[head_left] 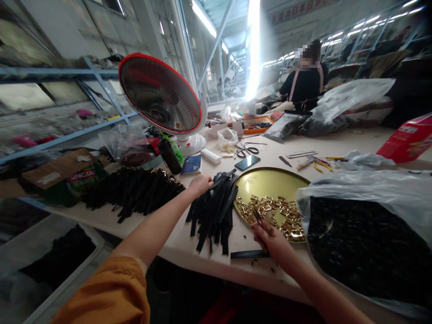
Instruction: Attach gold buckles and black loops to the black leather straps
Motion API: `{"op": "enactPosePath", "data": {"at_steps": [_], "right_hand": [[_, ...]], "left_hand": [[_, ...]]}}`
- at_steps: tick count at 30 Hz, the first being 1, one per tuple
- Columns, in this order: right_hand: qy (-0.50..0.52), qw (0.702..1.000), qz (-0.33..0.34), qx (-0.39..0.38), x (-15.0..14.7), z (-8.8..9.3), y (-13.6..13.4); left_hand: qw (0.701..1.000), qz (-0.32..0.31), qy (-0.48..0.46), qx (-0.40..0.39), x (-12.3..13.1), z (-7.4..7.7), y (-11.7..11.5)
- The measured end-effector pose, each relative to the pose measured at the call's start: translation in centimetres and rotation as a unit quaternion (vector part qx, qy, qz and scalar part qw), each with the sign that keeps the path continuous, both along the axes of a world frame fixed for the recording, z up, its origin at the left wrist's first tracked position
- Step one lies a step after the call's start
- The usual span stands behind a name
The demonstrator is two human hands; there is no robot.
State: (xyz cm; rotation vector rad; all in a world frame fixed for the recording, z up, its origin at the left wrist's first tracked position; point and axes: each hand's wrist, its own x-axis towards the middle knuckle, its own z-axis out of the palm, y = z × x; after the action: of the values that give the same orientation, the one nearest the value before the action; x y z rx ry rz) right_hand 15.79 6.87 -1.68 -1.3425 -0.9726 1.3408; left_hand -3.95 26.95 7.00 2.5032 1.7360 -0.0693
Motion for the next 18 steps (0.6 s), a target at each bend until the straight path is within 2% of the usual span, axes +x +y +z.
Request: {"op": "enactPosePath", "data": {"at_steps": [5, 8, 10, 13, 18], "right_hand": [[-0.021, 1.0, 0.017, 0.009, -0.2, -0.1, 0.1], [-0.032, 0.999, 0.008, 0.001, 0.4, 0.1, -0.1], [-0.044, 0.999, -0.005, -0.006, 0.9, 0.3, -0.1], [-0.066, 0.998, -0.02, 0.001, 1.0, 0.3, 0.0], [-0.101, 0.993, -0.01, 0.066, -0.3, 0.2, 0.8]], "left_hand": [[1.0, -0.001, -0.015, -0.02, 2.4, -3.3, -0.5], [0.998, 0.003, -0.054, -0.027, 2.8, -3.5, 0.0], [0.995, 0.009, -0.089, -0.033, 2.2, -2.6, 0.6], [0.987, 0.013, -0.155, -0.049, 0.7, -0.2, 1.2], [0.951, 0.013, -0.295, -0.097, -1.1, 2.8, -0.5]]}}
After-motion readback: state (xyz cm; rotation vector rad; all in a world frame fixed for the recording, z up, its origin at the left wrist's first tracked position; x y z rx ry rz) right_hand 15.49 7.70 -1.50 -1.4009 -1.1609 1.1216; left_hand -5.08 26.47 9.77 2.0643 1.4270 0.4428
